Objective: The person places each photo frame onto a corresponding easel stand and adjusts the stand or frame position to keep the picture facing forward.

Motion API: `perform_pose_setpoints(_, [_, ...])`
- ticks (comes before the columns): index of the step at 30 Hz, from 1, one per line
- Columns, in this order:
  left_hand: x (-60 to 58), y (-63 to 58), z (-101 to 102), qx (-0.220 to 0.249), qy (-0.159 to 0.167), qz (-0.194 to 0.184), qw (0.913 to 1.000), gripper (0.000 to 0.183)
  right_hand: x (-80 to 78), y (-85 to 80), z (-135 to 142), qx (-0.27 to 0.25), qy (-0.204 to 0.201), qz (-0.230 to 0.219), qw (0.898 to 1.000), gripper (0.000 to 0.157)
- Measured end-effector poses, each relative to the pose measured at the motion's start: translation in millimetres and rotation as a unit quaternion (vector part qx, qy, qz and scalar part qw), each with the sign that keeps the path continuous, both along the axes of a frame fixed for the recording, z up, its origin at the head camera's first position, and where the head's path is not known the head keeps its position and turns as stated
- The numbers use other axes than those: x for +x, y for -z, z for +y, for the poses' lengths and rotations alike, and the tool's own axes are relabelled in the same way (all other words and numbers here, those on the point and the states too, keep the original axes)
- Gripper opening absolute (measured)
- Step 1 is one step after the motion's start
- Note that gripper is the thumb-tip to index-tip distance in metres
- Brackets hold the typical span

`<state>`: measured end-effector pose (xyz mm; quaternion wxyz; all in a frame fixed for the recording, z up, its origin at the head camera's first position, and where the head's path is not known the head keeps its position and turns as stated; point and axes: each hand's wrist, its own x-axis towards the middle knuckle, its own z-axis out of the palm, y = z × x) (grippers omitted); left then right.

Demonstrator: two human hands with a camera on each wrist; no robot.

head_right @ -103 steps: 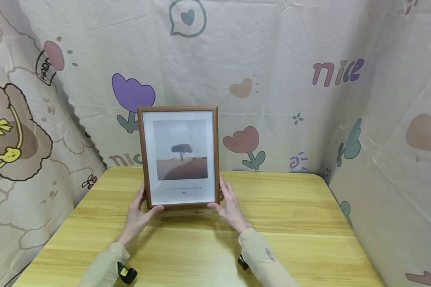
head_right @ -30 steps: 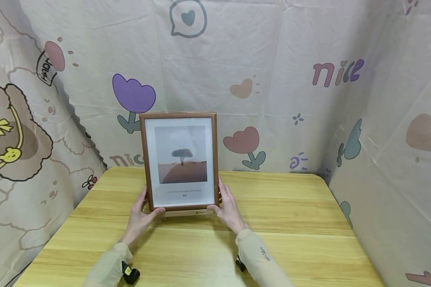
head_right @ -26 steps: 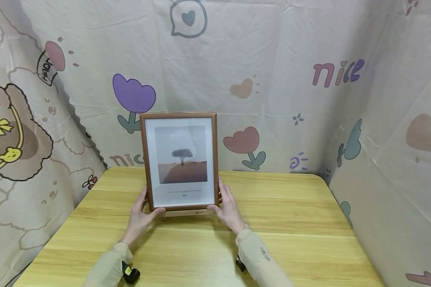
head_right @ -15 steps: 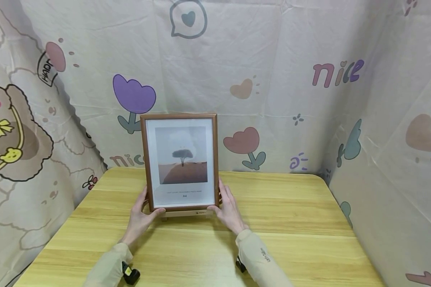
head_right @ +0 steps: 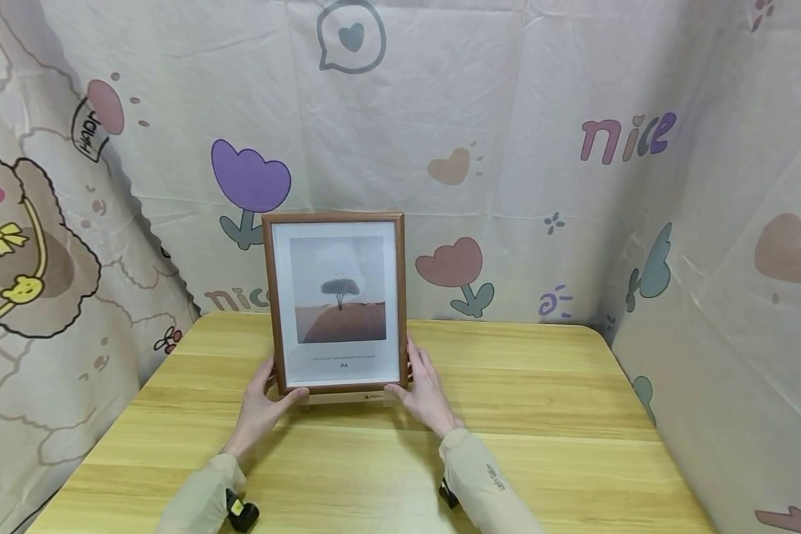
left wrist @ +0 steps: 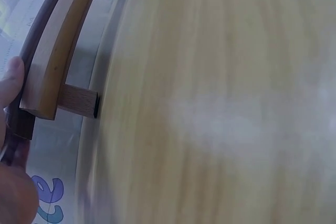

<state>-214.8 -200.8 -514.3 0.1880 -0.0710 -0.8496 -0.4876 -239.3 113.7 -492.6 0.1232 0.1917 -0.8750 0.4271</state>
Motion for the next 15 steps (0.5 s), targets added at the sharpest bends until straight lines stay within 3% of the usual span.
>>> perform_pose_setpoints(5, [3.7, -1.9, -1.1, -0.011, 0.0, -0.066, 0.9977, 0.088, 0.8, 1.7, 0.1, 0.009, -0.002, -0.041, 0.999, 0.109])
perform_pose_setpoints(8, [5.8, -4.5, -0.5, -0.018, 0.001, -0.1, 0.9948, 0.092, 0.1, 3.7, -0.1, -0.019, -0.018, -0.074, 0.997, 0.109])
perform_pose_setpoints(12, [6.4, -6.4, 0.4, -0.009, 0.005, -0.108, 0.9941, 0.089, 0.1, 4.8, -1.6, -0.054, -0.035, -0.096, 0.993, 0.107])
perform_pose_setpoints(15, [6.4, -6.0, -0.2, -0.002, 0.007, -0.105, 0.9944, 0.087, 1.0, 4.7, -2.9, -0.052, -0.031, -0.098, 0.993, 0.105])
